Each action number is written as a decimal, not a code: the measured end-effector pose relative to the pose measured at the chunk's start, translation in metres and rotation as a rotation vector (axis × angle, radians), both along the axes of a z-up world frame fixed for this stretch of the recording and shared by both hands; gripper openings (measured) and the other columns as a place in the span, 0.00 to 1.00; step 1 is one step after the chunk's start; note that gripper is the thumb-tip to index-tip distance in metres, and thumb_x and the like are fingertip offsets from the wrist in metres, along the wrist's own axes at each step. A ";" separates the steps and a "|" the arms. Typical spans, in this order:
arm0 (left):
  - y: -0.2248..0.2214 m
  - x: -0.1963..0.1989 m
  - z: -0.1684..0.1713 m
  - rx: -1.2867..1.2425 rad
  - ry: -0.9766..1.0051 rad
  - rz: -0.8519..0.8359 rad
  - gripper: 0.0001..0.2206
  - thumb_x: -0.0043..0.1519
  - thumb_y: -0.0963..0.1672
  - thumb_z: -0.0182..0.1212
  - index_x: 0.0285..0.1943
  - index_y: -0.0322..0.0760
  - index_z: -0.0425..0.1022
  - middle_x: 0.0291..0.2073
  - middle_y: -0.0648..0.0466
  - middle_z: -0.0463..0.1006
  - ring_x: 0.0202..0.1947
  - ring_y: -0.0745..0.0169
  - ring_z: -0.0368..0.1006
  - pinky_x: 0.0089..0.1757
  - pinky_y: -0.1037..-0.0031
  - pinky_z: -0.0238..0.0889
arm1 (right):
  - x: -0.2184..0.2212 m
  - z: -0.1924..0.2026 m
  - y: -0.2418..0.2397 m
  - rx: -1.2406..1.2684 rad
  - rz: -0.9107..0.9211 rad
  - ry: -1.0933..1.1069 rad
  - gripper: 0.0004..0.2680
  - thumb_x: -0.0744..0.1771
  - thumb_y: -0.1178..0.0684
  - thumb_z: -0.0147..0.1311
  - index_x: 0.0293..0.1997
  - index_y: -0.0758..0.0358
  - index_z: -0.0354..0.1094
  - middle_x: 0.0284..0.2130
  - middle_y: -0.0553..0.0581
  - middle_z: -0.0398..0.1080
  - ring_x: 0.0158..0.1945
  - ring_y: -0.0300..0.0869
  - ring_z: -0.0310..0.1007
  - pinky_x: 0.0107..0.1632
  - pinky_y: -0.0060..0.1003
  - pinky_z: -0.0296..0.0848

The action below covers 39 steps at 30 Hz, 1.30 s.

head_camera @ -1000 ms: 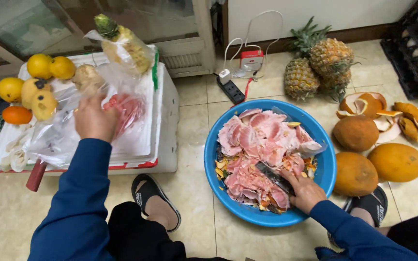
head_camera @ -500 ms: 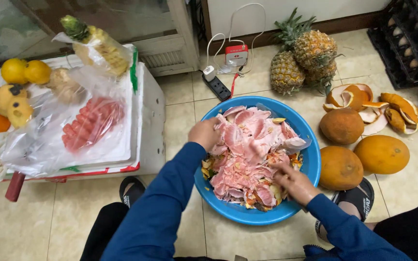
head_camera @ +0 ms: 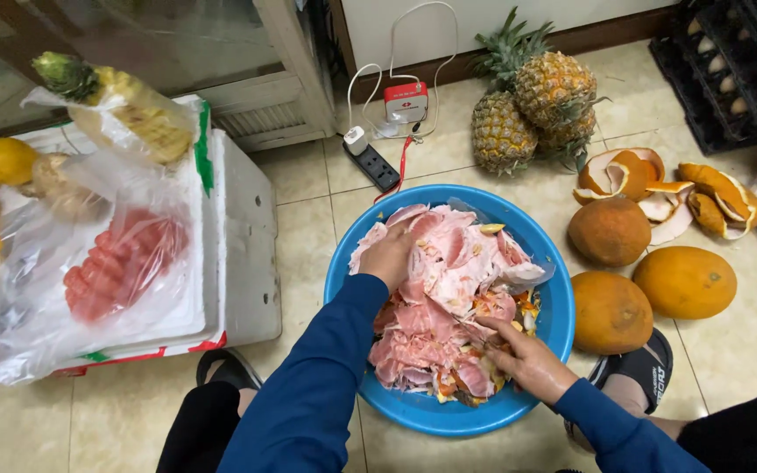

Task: Peeling a pomelo by removing the outer rind and inner membranes from the segments

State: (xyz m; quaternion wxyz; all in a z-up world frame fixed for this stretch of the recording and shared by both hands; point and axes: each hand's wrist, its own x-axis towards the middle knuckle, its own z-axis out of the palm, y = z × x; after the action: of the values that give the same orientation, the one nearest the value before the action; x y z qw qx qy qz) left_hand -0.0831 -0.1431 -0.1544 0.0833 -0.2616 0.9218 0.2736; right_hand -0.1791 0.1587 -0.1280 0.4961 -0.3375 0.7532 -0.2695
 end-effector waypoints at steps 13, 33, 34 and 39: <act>-0.007 -0.001 -0.042 -0.089 -0.256 0.118 0.16 0.66 0.50 0.50 0.55 0.43 0.79 0.57 0.45 0.73 0.53 0.36 0.72 0.48 0.48 0.68 | -0.003 -0.017 -0.004 0.096 -0.285 -0.014 0.22 0.63 0.55 0.53 0.66 0.42 0.61 0.39 0.55 0.77 0.42 0.43 0.78 0.46 0.38 0.72; 0.078 0.059 0.102 1.371 0.990 1.219 0.13 0.69 0.52 0.58 0.46 0.42 0.72 0.31 0.48 0.78 0.26 0.56 0.75 0.25 0.64 0.69 | 0.055 0.142 -0.008 -0.522 -0.173 -0.265 0.25 0.68 0.39 0.42 0.77 0.49 0.51 0.21 0.55 0.61 0.20 0.38 0.53 0.24 0.31 0.53; 0.089 0.066 0.118 1.371 1.009 1.225 0.13 0.69 0.52 0.58 0.46 0.42 0.72 0.31 0.48 0.78 0.26 0.56 0.75 0.25 0.64 0.69 | 0.058 0.150 -0.003 -0.520 -0.155 -0.261 0.25 0.68 0.39 0.42 0.77 0.49 0.51 0.21 0.55 0.61 0.20 0.38 0.53 0.24 0.31 0.53; 0.122 0.089 0.150 1.614 1.107 1.364 0.05 0.59 0.40 0.54 0.29 0.39 0.69 0.22 0.49 0.72 0.21 0.53 0.70 0.23 0.66 0.63 | 0.077 0.190 0.011 -0.533 0.193 0.127 0.27 0.66 0.38 0.50 0.75 0.47 0.52 0.71 0.52 0.62 0.68 0.43 0.68 0.65 0.39 0.65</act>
State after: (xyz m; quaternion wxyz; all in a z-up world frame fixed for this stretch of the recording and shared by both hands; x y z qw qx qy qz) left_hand 0.0058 -0.0207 -0.0045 -0.3476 -0.4162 0.0653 0.8377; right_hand -0.1019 0.1694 0.0616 0.3651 -0.5424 0.6497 -0.3879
